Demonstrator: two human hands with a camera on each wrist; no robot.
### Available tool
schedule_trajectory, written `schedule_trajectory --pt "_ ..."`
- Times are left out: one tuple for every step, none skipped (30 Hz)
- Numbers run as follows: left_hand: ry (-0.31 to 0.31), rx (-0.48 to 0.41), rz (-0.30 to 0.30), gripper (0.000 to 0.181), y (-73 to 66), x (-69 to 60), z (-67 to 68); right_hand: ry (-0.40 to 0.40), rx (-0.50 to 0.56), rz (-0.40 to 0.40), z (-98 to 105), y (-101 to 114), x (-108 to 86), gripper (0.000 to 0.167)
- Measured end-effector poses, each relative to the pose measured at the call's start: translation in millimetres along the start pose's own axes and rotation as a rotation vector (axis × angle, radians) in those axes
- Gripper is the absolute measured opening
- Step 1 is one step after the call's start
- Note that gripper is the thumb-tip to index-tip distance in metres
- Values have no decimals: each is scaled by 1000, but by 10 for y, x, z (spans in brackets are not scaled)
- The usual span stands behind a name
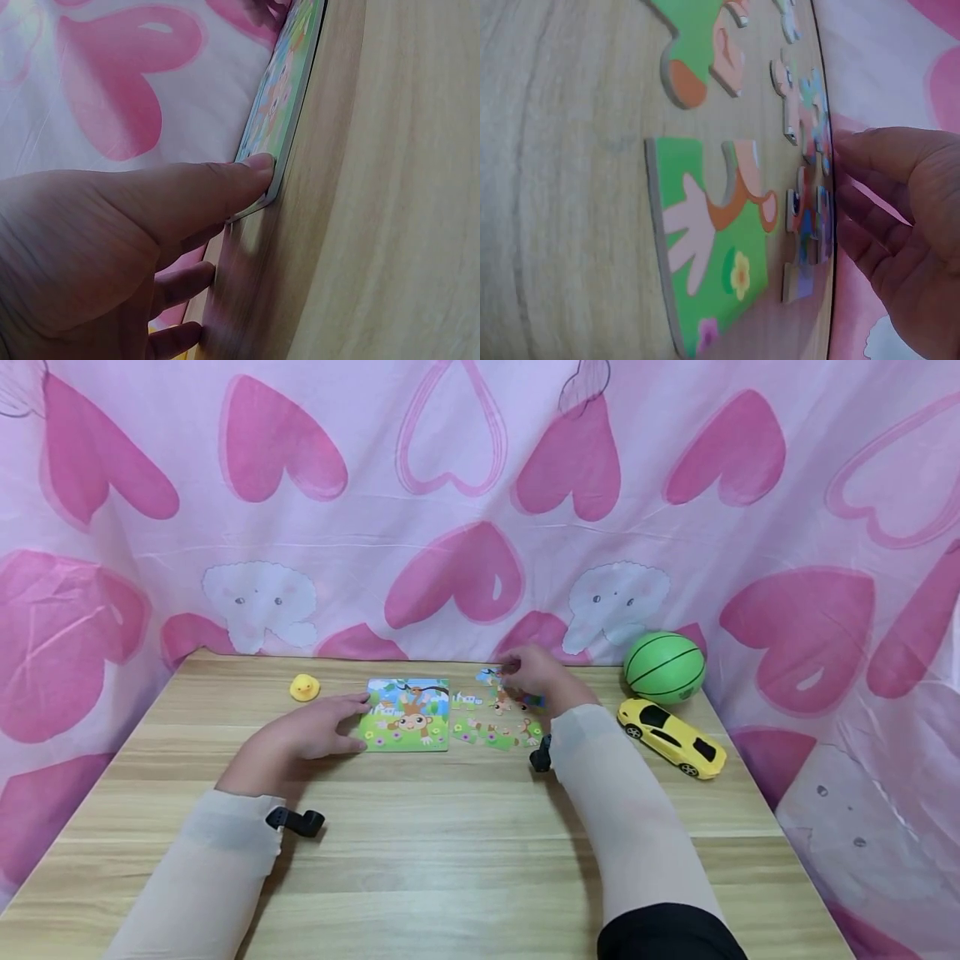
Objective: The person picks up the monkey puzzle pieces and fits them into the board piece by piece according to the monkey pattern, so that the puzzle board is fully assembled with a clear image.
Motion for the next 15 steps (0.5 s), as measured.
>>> schedule_trajectory --pt "-1 1 0 75 5 0 -3 2 -9 -5 -9 -2 14 42" --pt "-1 2 -1 75 6 -1 -4 0 -21 -8 -19 -3 28 42" --pt "0 3 0 75 13 4 -9 -3 -25 -10 -26 -3 42 42" --pt "0 6 -4 75 14 5 -11 -5 -32 -10 -34 -3 52 42" --pt "1 7 -5 75 17 6 -11 -11 -37 -15 -38 -5 62 42" --pt "1 7 -7 75 18 7 -13 -17 -37 -21 -41 -6 69 42" --pt "1 8 -8 75 19 6 -12 -22 -40 -24 -43 -7 76 42" --pt "0 10 -10 75 20 6 -13 -27 -45 -25 -44 -6 82 42" --pt "-2 12 -13 75 21 9 -14 -28 -49 -27 -43 -5 84 42" --pt "-3 15 -12 75 20 6 -12 -27 -51 -27 -44 -4 87 42" --pt "-3 14 -8 75 21 8 -13 -27 -52 -25 -44 -3 90 42" --pt "-4 14 -4 75 22 11 -14 -24 -59 -19 -43 0 92 43" --pt "-5 15 -5 75 20 12 -12 -20 -70 -10 -42 5 93 43" --pt "-7 16 -6 75 16 14 -11 -18 -77 -3 -42 8 96 44" --pt "-7 15 -6 75 14 13 -10 -16 -84 3 -41 11 98 45"
Point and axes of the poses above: each hand's wrist, its own x-axis towards the middle knuckle, its own z-axis out of the back of the hand, y = z × x, the point moved 2 cm from there along x, towards the middle knuckle, and after that the axes turned 14 degrees about x, right-handed, at the moved point
